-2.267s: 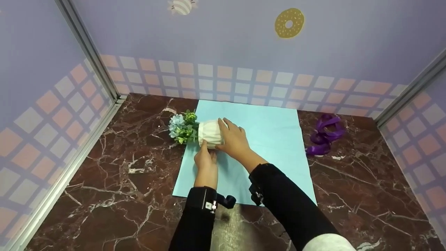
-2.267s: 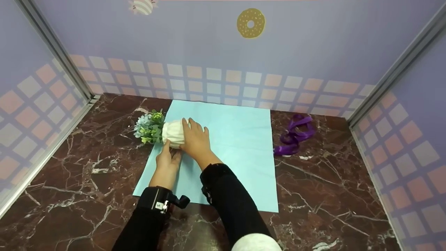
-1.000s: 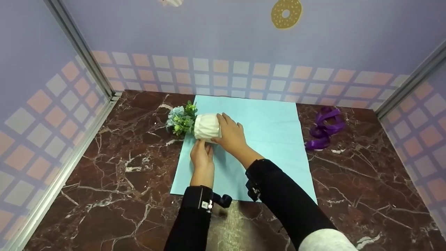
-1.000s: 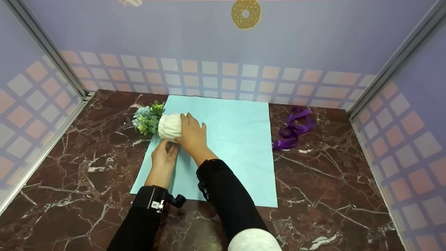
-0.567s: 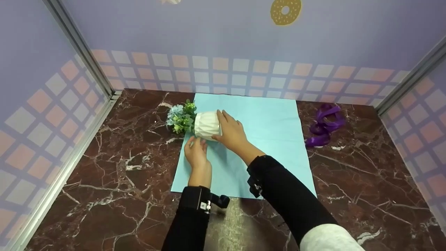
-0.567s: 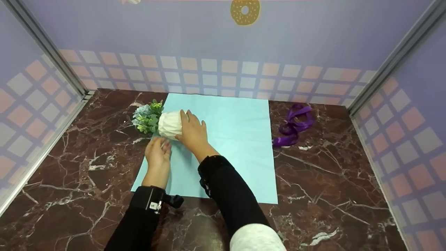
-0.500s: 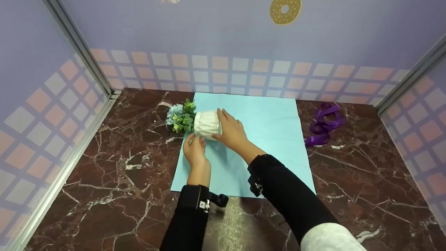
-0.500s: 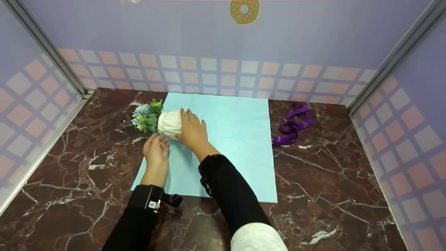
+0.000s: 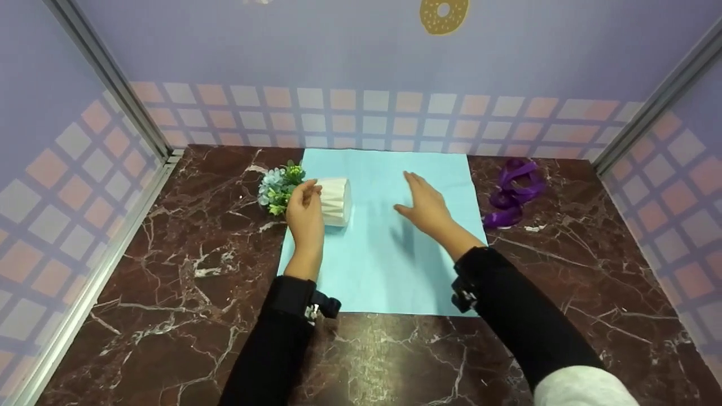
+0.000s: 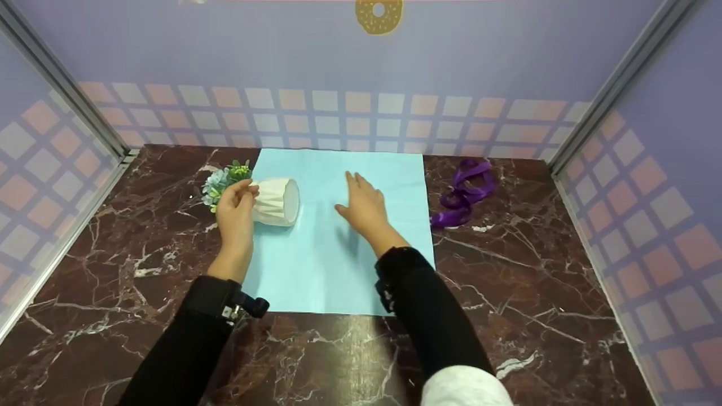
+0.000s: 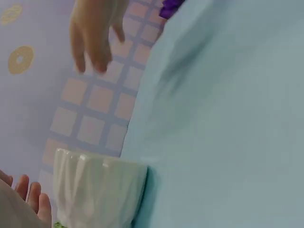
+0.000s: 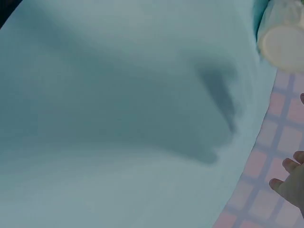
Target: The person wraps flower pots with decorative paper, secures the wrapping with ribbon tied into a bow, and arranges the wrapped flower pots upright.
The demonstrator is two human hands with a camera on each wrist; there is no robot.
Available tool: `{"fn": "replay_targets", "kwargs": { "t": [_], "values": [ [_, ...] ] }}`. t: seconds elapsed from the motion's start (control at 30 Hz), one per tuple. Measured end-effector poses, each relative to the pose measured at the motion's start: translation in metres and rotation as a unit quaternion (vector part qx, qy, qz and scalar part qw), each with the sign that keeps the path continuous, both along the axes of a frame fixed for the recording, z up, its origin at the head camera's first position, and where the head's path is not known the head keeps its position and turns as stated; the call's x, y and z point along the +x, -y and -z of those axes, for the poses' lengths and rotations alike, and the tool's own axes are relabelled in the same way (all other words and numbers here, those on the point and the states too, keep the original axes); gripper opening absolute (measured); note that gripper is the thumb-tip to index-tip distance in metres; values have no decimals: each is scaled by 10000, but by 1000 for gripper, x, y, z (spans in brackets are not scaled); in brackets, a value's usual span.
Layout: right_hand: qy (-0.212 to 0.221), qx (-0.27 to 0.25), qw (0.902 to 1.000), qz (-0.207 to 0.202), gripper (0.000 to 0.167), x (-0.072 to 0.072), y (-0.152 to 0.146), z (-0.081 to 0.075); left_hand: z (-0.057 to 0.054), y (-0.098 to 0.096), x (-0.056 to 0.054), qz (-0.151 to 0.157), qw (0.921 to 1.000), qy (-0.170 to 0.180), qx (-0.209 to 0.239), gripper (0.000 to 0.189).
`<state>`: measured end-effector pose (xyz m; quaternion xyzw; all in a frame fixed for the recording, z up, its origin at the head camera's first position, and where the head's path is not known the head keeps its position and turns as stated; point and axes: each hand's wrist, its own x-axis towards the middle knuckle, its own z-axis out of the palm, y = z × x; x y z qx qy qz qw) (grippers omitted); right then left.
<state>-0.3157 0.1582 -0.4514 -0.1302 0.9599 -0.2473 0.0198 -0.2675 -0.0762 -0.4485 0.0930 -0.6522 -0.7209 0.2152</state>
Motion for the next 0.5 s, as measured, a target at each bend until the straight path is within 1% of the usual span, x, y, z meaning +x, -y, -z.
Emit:
{"fn": "replay_targets", "kwargs": {
  "t": [0.07, 0.13, 0.2, 0.27, 0.3, 0.37, 0.5],
  "values": [
    [69, 24, 9999, 126, 79, 1, -19, 3, -2, 3, -6, 115, 9983, -109, -565, 27],
    [181, 27, 9995, 264, 77, 3, -37, 8, -2, 6, -12, 253, 9940, -225, -1035, 28],
    [322, 29, 9987, 384, 76, 6, -54, 14, 0, 9, -18, 391, 9882, -321, -1446, 29],
    [435, 37, 9978, 491, 75, 8, -67, 20, 3, 13, -25, 487, 9789, -368, -1948, 30],
    [474, 60, 9975, 521, 74, 8, -74, 23, 5, 14, -28, 514, 9725, -360, -2244, 30],
    [501, 92, 9971, 571, 73, 10, -86, 29, 9, 16, -34, 560, 9555, -313, -2879, 30],
    [494, 243, 9965, 628, 70, 15, -105, 40, 12, 14, -45, 796, 9134, -236, -3985, 33]
  ]
}}
